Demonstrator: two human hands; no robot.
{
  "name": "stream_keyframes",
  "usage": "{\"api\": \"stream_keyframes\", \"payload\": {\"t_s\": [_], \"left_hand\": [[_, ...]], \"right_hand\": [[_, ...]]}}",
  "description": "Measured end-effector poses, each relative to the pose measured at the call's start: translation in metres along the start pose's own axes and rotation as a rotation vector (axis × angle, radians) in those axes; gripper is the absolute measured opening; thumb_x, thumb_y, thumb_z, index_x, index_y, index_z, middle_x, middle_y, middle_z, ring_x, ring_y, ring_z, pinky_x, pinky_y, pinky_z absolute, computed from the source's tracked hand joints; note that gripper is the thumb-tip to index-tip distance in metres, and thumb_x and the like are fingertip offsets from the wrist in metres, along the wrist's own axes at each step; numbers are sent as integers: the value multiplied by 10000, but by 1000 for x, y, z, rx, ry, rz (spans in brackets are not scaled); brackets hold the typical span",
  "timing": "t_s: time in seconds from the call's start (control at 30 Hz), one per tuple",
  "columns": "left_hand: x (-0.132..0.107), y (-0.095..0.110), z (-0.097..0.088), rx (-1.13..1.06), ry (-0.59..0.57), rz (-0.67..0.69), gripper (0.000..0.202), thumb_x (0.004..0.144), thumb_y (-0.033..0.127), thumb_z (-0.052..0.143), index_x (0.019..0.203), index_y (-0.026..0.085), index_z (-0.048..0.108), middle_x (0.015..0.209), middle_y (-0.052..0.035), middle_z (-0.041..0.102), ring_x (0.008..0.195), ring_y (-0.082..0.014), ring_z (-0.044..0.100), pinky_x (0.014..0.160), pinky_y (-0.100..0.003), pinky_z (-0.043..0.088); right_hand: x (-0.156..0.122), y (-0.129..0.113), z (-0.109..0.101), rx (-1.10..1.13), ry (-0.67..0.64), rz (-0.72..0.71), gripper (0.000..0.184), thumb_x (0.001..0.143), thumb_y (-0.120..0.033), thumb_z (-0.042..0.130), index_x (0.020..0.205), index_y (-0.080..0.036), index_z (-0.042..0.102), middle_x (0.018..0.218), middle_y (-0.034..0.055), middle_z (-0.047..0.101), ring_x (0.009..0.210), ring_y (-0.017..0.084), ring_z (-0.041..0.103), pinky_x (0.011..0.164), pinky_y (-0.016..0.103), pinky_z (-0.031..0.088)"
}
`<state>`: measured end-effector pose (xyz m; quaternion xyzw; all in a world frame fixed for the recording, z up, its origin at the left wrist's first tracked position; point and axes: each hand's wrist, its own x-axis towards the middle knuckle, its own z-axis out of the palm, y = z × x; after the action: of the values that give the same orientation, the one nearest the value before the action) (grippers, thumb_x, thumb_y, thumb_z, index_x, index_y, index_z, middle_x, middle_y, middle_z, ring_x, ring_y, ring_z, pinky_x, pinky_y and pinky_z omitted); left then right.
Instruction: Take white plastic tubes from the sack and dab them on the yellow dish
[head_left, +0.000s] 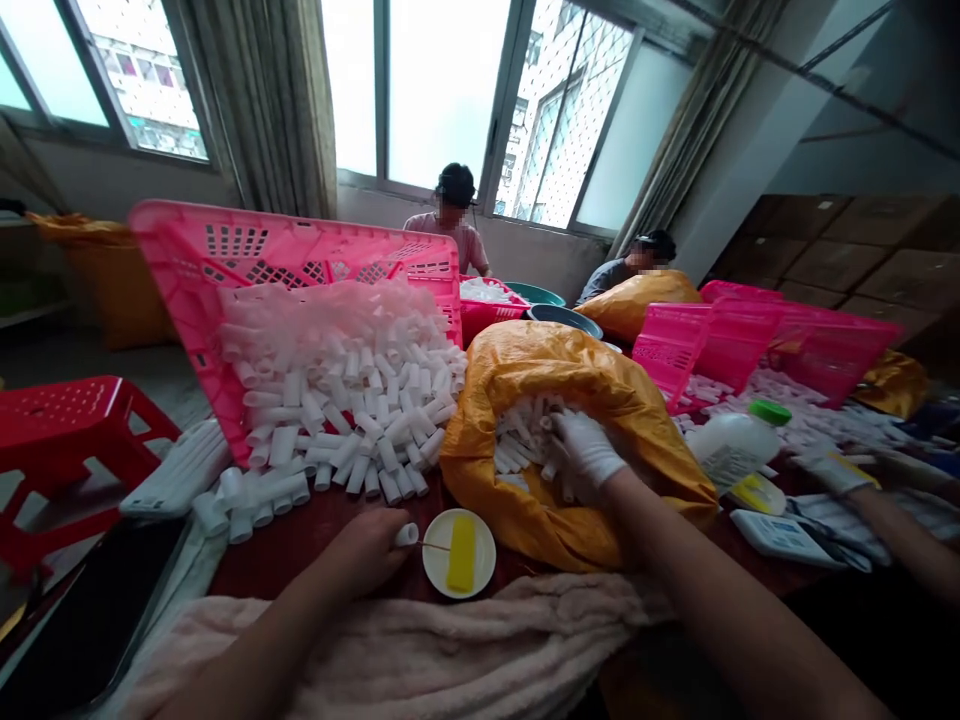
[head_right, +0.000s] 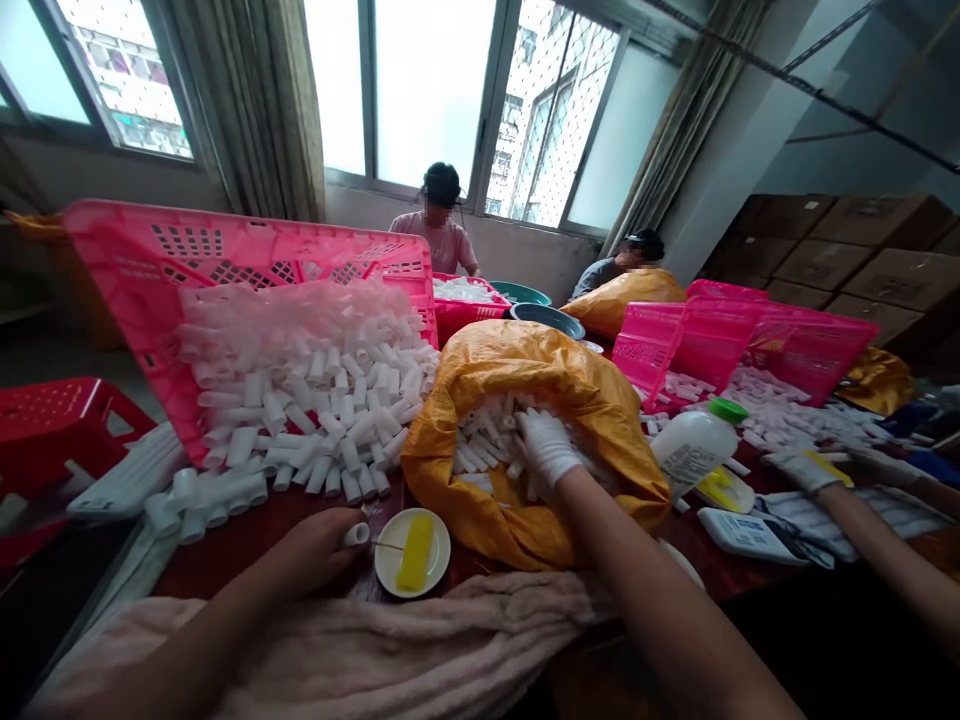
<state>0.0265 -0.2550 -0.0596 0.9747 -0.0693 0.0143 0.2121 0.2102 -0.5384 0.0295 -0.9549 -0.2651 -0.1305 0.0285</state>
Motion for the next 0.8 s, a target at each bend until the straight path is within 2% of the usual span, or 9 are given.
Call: {"api": "stream_keyframes", "payload": {"t_s": [0.1,0.17,0.2,0.3,0.43,0.57,0.67,0.8], "left_hand": [[0,3,3,9,-10,15,81,763,249,447,735,202,507,767,-18,612,722,-151,566,627,-226,372],[1,4,4,22,-14,19,89,767,267,454,743,202,511,776,-21,619,728,-158,574,625,-232,367],[2,5,4,33,-12,20,95,768,272,454,745,202,514,780,-23,622,734,-162,577,626,-235,366],[3,4,5,69,-21,16,95,762,272,458,739,203,519,781,-27,626,743,-173,583,622,-241,364],[4,6,4,100,-40,-21,112,762,295,470,731,202,525,767,-30,624,733,-174,584,608,-238,357],[4,7,3,113,-49,-43,137,774,314,472,727,200,531,754,-33,624,741,-178,586,609,-239,356],[4,6,4,90,-69,-37,135,779,318,478,757,201,542,788,-32,633,776,-177,590,642,-241,372],[5,4,4,75,-67,-50,175,797,354,468,798,199,550,836,-43,641,802,-184,591,669,-253,387]], "right_hand": [[-36,-30,1,484,193,-108,330,909,-292,343,1160,-128,480,1008,106,609,880,170,578,807,299,465],[-61,-57,10,811,180,-199,324,910,-323,364,1182,-184,470,975,62,631,788,147,602,735,278,501],[-71,-70,16,879,133,-233,306,906,-328,381,1166,-207,490,974,50,639,786,147,611,729,279,510],[-80,-99,42,784,79,-258,262,896,-306,398,1081,-214,559,1004,62,643,909,182,607,824,319,494],[-68,-108,66,591,26,-240,254,865,-231,404,1012,-179,604,984,89,643,890,218,598,839,381,476],[-65,-102,70,636,-40,-353,252,874,-227,410,1017,-203,616,1028,56,634,943,200,581,871,344,458],[-67,-101,68,656,-38,-303,263,897,-241,387,1044,-196,601,1066,65,627,970,199,578,898,351,442],[-66,-101,68,639,-105,-246,239,885,-239,422,1007,-160,611,1026,89,647,943,209,594,888,357,443]]}}
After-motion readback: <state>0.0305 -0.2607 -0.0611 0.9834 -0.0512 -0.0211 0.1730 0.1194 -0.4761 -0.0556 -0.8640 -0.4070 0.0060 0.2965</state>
